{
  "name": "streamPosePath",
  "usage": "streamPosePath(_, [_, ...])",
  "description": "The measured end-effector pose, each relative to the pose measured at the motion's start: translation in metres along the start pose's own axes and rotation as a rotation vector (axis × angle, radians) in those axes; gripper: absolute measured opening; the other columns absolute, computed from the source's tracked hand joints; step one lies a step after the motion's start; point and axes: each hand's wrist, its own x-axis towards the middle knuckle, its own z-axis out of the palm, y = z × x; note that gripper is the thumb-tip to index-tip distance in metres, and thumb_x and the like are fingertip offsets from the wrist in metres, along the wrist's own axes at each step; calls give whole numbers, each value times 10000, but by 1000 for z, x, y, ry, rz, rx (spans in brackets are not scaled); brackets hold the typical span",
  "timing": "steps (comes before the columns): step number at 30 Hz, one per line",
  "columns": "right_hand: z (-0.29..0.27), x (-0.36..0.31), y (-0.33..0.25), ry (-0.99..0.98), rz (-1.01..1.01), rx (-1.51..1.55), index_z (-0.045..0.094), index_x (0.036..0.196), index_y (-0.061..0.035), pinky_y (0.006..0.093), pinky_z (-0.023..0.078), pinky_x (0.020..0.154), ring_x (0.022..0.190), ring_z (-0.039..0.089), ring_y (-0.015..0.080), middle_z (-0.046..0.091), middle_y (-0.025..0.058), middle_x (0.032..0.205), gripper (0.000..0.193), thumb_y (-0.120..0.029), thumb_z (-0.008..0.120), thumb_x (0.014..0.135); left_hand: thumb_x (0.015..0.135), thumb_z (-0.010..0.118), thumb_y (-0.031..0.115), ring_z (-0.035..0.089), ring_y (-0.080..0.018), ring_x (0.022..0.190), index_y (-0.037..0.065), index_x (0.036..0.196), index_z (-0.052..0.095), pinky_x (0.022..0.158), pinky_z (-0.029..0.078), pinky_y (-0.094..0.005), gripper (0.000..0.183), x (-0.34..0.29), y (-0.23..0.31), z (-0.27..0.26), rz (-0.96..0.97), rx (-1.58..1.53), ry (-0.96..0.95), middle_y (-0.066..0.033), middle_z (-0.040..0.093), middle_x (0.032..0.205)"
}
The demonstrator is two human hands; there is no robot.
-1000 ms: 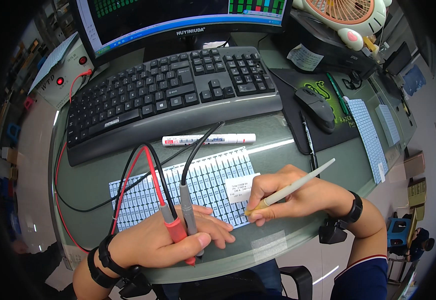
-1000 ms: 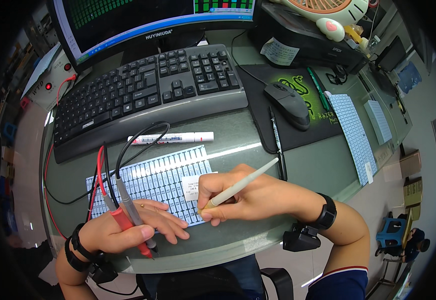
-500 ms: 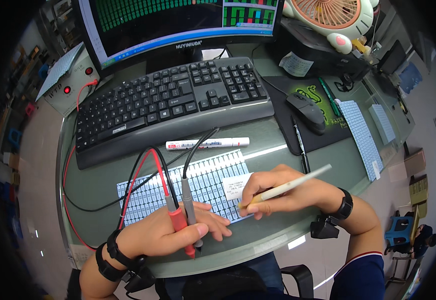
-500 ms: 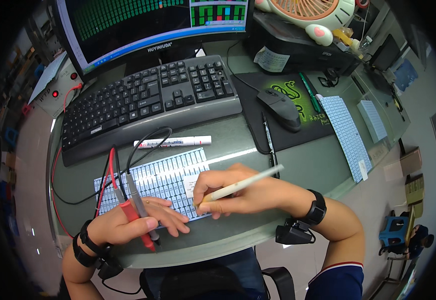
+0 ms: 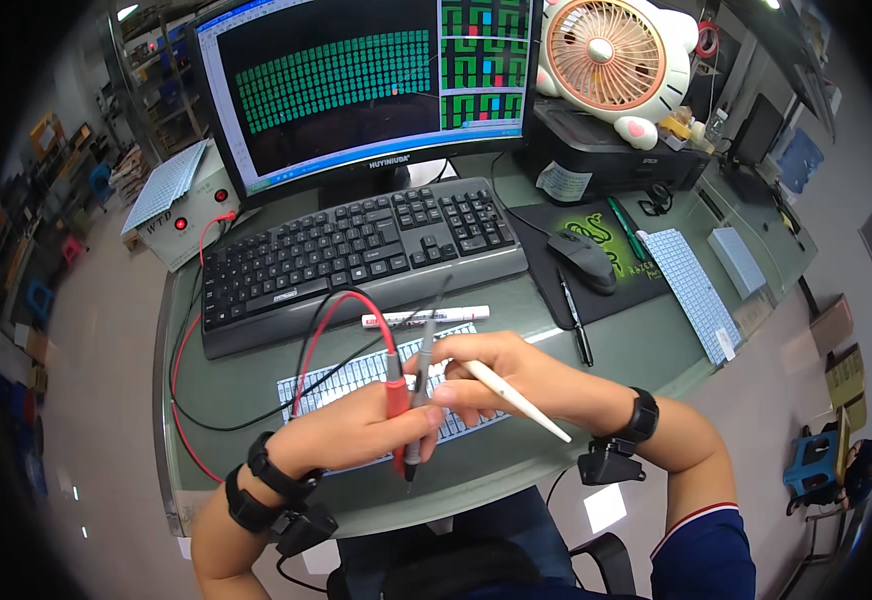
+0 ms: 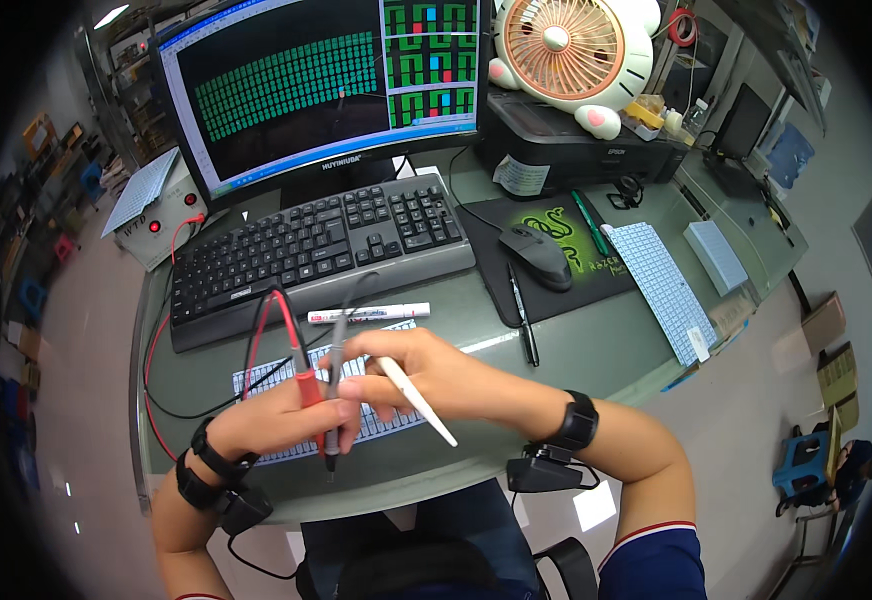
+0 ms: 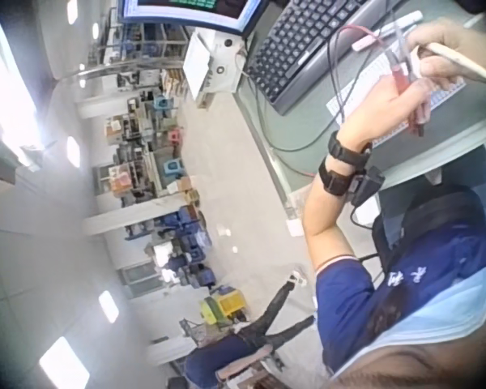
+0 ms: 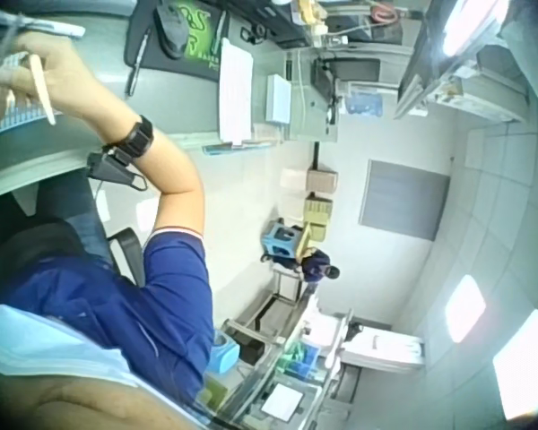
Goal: The user is seen inspecting and marking printed circuit sheets at a workbench, then moving to a testing machine to process them.
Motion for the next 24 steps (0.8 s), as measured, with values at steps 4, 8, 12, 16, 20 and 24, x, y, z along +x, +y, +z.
streamPosePath(4, [-2, 2, 15, 66, -2, 113, 552, 1040, -53, 202, 428, 529, 615, 535, 49, 571, -7, 732, 239, -272, 589, 952, 993, 409, 375, 606, -126, 689, 26, 846, 609, 602, 474, -262, 428, 4, -11, 4, 23, -32, 107, -37, 617, 770])
streamPosePath(8, [-27, -11, 36, 245, 96, 84, 451, 886, -75, 193, 417, 473, 576, 553, 45, 587, 14, 718, 238, -201, 652, 906, 964, 497, 272, 601, -89, 679, 38, 900, 576, 577, 470, -228, 256, 15, -21, -1, 10, -137, 212, -35, 611, 818])
streamPosePath(12, [-38, -13, 50, 263, 120, 60, 431, 887, -74, 204, 452, 502, 615, 586, 50, 606, 30, 744, 233, -180, 638, 909, 907, 594, 145, 587, -68, 675, 46, 978, 512, 579, 474, -215, 148, 24, -34, 0, 38, -271, 232, -23, 582, 849])
streamPosePath(16, [-38, -13, 47, 287, 79, 50, 423, 879, -66, 209, 504, 575, 665, 620, 72, 561, 11, 748, 221, -180, 607, 925, 901, 613, 164, 592, -81, 699, 41, 1005, 492, 630, 506, -226, 202, 27, -33, 2, 35, -307, 269, -19, 551, 861])
streamPosePath(20, [-37, -13, 51, 281, 38, 54, 422, 881, -62, 211, 505, 576, 691, 620, 71, 526, 7, 771, 218, -178, 600, 929, 900, 628, 182, 599, -87, 749, 37, 1009, 486, 663, 522, -233, 230, 28, -31, 3, 44, -339, 278, -29, 546, 885])
streamPosePath(24, [-36, -13, 53, 289, 41, 65, 424, 885, -61, 215, 510, 588, 709, 617, 69, 509, 7, 793, 213, -174, 599, 928, 891, 645, 187, 601, -89, 778, 35, 1021, 480, 662, 522, -237, 259, 29, -34, 3, 59, -345, 270, -32, 548, 896])
